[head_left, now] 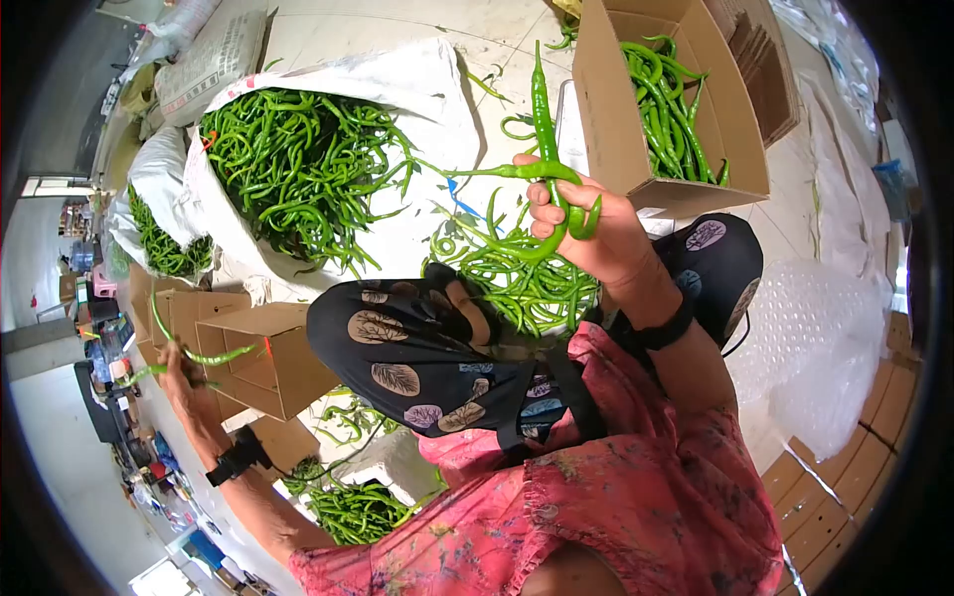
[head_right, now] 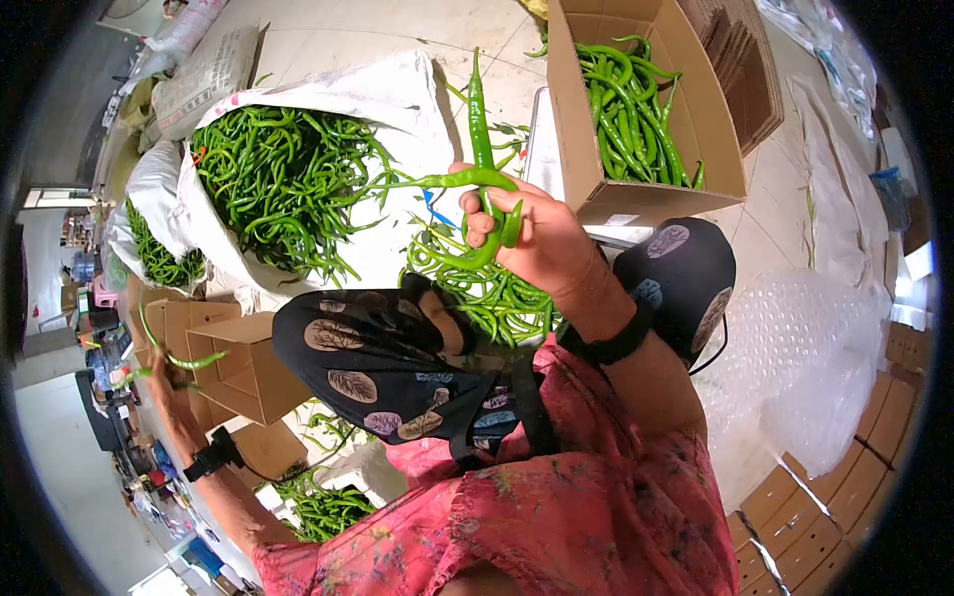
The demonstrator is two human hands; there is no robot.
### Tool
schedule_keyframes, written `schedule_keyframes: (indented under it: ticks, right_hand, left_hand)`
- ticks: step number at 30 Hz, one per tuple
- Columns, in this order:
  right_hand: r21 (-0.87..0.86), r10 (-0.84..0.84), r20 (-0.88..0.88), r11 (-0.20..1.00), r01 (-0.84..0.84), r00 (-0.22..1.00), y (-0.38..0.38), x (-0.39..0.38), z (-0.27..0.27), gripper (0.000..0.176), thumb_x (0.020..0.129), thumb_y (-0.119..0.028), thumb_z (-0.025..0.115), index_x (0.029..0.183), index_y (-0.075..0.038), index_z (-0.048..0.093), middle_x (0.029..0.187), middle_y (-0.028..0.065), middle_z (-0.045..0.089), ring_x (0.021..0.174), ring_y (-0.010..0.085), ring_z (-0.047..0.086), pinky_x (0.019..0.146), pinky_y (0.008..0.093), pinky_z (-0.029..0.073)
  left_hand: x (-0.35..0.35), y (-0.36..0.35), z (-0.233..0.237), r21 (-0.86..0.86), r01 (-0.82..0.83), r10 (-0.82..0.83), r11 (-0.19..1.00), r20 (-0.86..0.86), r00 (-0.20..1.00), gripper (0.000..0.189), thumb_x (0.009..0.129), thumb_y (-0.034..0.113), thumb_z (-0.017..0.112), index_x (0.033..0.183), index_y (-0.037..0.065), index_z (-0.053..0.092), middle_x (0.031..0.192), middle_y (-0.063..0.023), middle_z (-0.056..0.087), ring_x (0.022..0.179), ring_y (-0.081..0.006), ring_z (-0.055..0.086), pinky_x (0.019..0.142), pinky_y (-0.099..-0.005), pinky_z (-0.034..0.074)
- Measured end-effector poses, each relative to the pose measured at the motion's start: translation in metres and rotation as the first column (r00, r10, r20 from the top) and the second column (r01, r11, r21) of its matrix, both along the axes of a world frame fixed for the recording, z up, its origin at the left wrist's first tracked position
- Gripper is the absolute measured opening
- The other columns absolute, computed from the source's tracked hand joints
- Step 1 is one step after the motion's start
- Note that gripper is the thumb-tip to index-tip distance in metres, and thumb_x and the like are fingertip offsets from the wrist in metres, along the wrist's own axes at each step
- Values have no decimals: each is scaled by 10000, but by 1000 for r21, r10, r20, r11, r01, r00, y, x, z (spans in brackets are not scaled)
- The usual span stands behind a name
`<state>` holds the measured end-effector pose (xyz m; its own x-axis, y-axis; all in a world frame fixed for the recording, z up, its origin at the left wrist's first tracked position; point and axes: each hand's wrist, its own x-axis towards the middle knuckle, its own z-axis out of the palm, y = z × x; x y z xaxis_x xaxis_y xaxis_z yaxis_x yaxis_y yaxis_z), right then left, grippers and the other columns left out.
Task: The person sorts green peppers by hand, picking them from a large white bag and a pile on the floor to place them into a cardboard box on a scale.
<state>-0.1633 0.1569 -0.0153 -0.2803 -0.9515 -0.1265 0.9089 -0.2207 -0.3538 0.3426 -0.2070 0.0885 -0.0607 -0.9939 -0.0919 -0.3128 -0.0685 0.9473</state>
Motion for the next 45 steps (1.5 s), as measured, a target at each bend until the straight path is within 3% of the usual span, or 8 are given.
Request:
schedule_keyframes:
  ticks: [5, 9, 17, 25, 29, 33, 39, 45]
  right_hand:
    - [-60, -59, 3, 996, 59, 998, -4, 11, 8, 392, 976, -99, 437, 1342, 40, 440, 990, 75, 518, 837, 151, 492, 828, 311, 419]
    - [149, -136, -388, 967, 208, 911, -12, 25, 22, 368, 982, -119, 482, 1323, 11, 438, 952, 58, 541, 843, 134, 508, 808, 276, 431]
    - [-73, 226, -888, 789, 610, -399, -14, 68, 42, 596, 791, 10, 522, 1366, 67, 376, 1058, 184, 488, 969, 364, 493, 852, 460, 402]
    - [-316, 51, -710, 868, 382, -703, 30, 84, 56, 484, 840, -113, 549, 1298, 37, 514, 1263, 162, 527, 1194, 294, 483, 943, 419, 404]
    - [-194, -17, -921, 885, 423, -388, 51, 65, 50, 317, 787, -41, 653, 1094, 27, 611, 1108, 141, 576, 1057, 313, 557, 897, 403, 456]
    - [262, 48, -926, 796, 545, 375, 57, 37, 45, 419, 798, -66, 719, 1183, 0, 568, 1133, 146, 588, 1063, 265, 589, 844, 368, 510]
    - [190, -181, -837, 789, 584, 517, 51, 26, 40, 164, 888, -118, 682, 1001, -20, 616, 825, 45, 638, 764, 104, 584, 717, 280, 483]
    - [45, -286, -861, 781, 622, 421, 61, 29, 24, 400, 866, -120, 710, 1199, -12, 516, 1064, 117, 629, 947, 198, 619, 845, 340, 499]
  left_hand:
    - [56, -4, -53, -266, -110, 163, 958, 189, 968, 268, 873, 150, 672, 1093, 7, 620, 721, 40, 523, 552, -37, 424, 466, -192, 295]
    - [-183, 148, 0, 149, 90, -98, 985, 46, 994, 441, 828, 216, 715, 1224, 57, 607, 857, 17, 610, 685, -58, 545, 561, -185, 409]
    - [-367, 237, -38, 310, 783, -636, 539, -460, 620, 434, 877, 327, 722, 1166, 30, 594, 1035, -72, 624, 963, -173, 579, 820, -301, 464]
    - [-386, 203, -83, 271, 823, -261, 500, -859, 441, 361, 892, 150, 689, 1197, 19, 546, 969, -122, 633, 941, -236, 620, 840, -377, 535]
    - [-390, 191, -69, 268, 805, -261, 529, -852, 455, 518, 854, 38, 686, 1326, 14, 475, 1044, -130, 614, 953, -237, 623, 853, -392, 549]
    - [-405, 201, -58, 244, 861, -290, 447, -871, 398, 693, 818, 1, 693, 1430, 18, 369, 1071, -147, 592, 896, -224, 619, 811, -359, 556]
    - [-441, 238, -47, 356, 833, -454, 422, -712, 535, 821, 788, 12, 741, 1460, 37, 271, 1115, -180, 562, 806, -210, 606, 724, -332, 555]
    - [-478, 265, -33, 310, 752, -537, 582, -547, 642, 849, 797, -14, 738, 1463, -14, 212, 926, -122, 583, 657, -170, 571, 558, -302, 499]
